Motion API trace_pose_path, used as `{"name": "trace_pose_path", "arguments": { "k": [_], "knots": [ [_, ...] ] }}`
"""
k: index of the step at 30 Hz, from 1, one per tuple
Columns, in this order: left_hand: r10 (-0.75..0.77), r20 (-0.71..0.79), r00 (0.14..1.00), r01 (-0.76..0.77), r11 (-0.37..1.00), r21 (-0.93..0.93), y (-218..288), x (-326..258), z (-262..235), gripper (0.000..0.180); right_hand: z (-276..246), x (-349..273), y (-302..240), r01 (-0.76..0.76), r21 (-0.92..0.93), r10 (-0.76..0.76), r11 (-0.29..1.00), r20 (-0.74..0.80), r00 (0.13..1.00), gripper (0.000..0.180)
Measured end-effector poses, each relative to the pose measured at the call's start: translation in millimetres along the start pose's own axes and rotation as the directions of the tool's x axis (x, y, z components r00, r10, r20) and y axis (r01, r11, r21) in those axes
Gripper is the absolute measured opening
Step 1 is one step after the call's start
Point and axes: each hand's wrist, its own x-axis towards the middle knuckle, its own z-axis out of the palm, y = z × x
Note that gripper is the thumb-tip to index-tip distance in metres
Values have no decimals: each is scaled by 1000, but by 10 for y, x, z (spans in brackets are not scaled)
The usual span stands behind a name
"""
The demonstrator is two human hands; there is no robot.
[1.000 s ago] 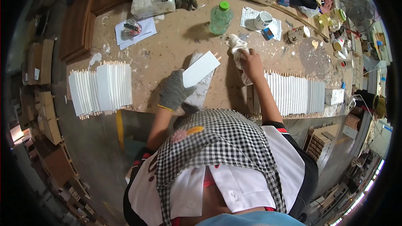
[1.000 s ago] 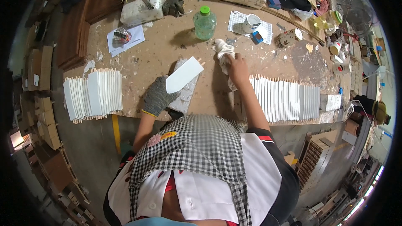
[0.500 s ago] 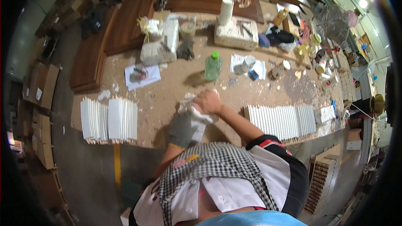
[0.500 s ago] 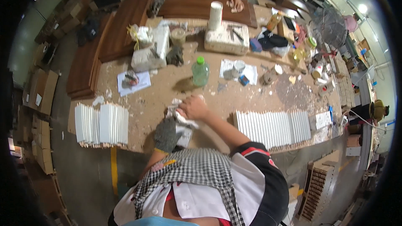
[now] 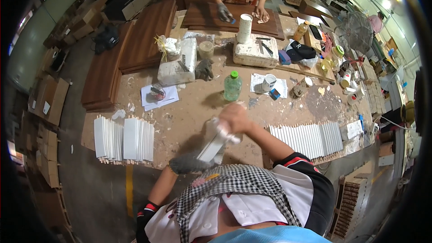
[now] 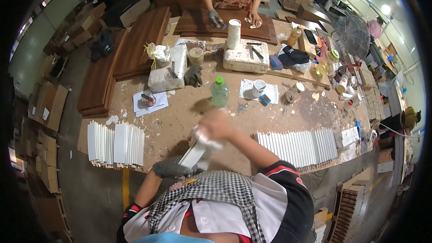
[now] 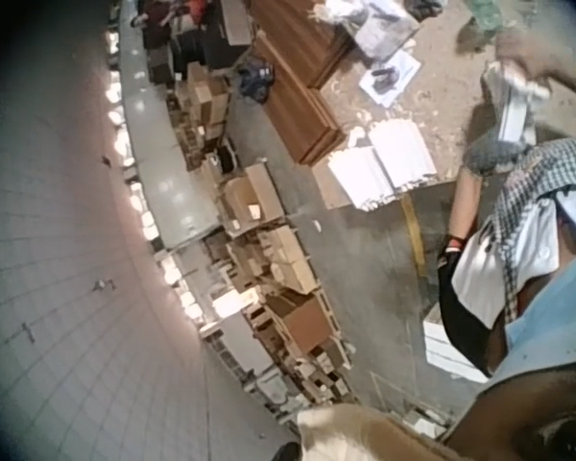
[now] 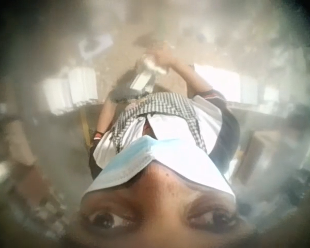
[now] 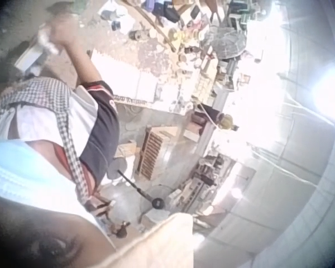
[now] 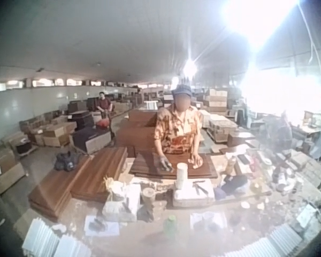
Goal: The person cleans wood panels using a cloth and a spray bottle, and applies a blue hand tool to the edges.
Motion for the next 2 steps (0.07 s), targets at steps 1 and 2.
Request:
{"name": "trace_pose_path", "arguments": {
  "k": [1, 2],
  "knots": [
    [-31, 9, 999, 32, 990, -140, 3, -165, 75, 69, -102, -76, 203, -127, -6, 127, 992, 9, 992, 20],
    [-28, -20, 999, 24, 987, -161, -27, -216, 142, 69, -210, -166, 364, -241, -29, 237, 970, -94, 967, 21]
  ]
}}
